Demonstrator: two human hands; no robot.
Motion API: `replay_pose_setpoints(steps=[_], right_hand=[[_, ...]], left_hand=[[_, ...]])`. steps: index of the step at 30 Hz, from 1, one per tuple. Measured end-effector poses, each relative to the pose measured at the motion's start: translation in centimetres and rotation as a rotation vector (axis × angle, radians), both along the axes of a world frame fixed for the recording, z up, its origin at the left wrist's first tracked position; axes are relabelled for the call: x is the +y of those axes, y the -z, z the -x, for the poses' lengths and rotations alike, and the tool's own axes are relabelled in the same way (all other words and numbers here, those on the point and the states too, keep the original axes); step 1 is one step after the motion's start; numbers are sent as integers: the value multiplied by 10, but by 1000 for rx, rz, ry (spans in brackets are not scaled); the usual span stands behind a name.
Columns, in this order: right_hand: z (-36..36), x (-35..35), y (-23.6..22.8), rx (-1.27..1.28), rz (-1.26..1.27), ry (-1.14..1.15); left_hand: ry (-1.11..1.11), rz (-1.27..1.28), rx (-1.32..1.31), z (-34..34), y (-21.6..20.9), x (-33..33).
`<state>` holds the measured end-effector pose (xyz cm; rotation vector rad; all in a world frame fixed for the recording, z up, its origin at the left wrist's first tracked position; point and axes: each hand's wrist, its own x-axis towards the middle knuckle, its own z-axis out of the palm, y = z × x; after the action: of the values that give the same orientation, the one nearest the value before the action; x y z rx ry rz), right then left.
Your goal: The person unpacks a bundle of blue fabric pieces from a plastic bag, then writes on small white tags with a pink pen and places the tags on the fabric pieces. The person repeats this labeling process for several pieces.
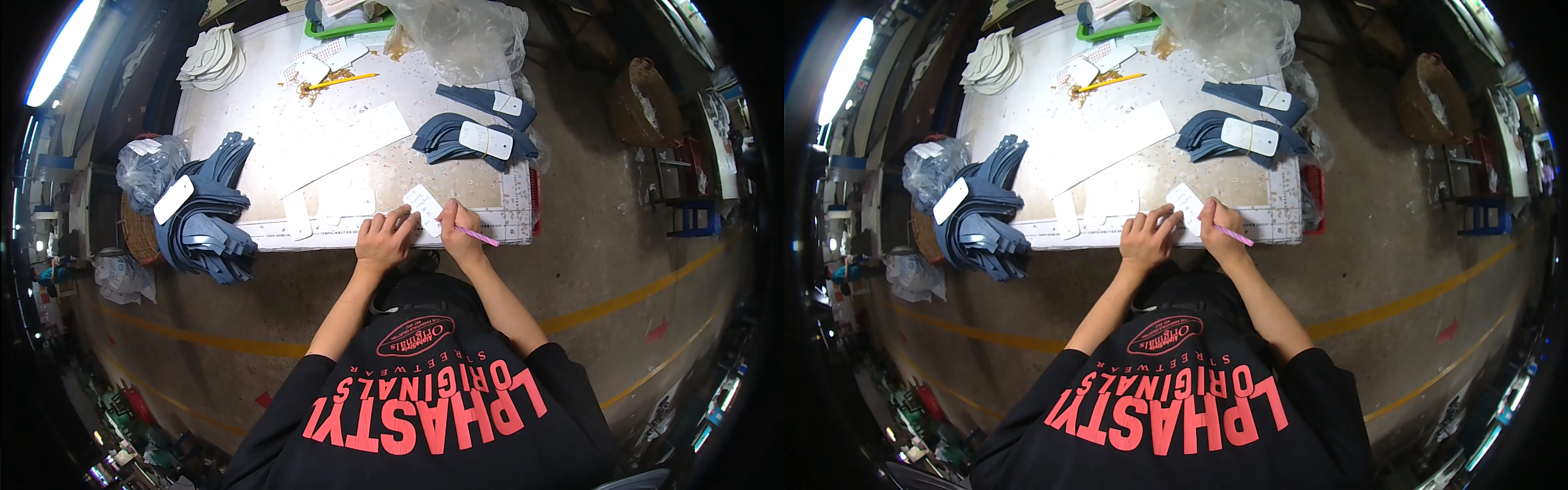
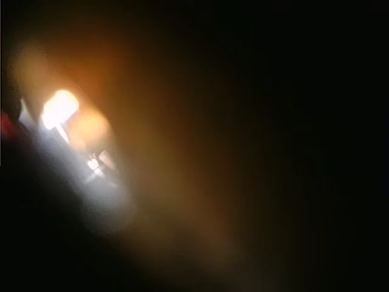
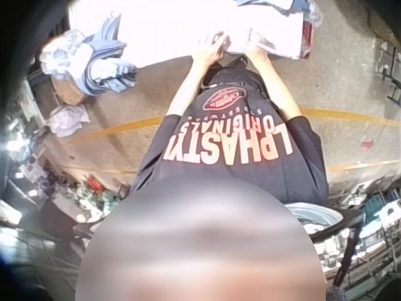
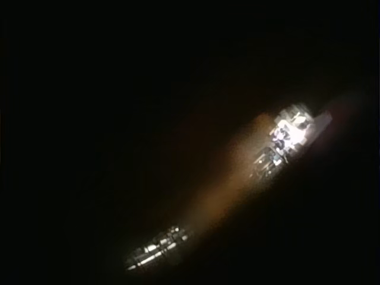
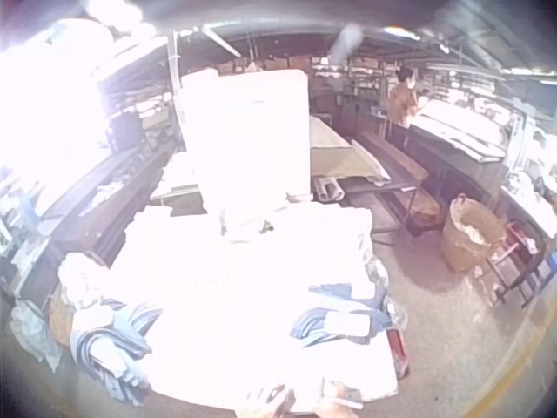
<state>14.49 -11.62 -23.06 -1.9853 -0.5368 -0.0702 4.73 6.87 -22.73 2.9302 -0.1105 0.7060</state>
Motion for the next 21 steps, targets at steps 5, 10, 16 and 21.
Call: replay_pose_setpoints(steps=[5, 10, 16, 21], right_hand=[[-3, -4, 1, 25, 18, -41], [-3, -5, -1, 28, 19, -55], [-3, -3, -2, 10, 20, -39], [-3, -5, -1, 22, 25, -46]], left_hand=[[1, 7, -6, 0, 0, 0], [0, 28, -17, 0, -1, 0], [-2, 21, -17, -1, -1, -1], [-1, 9, -20, -1, -2, 0]])
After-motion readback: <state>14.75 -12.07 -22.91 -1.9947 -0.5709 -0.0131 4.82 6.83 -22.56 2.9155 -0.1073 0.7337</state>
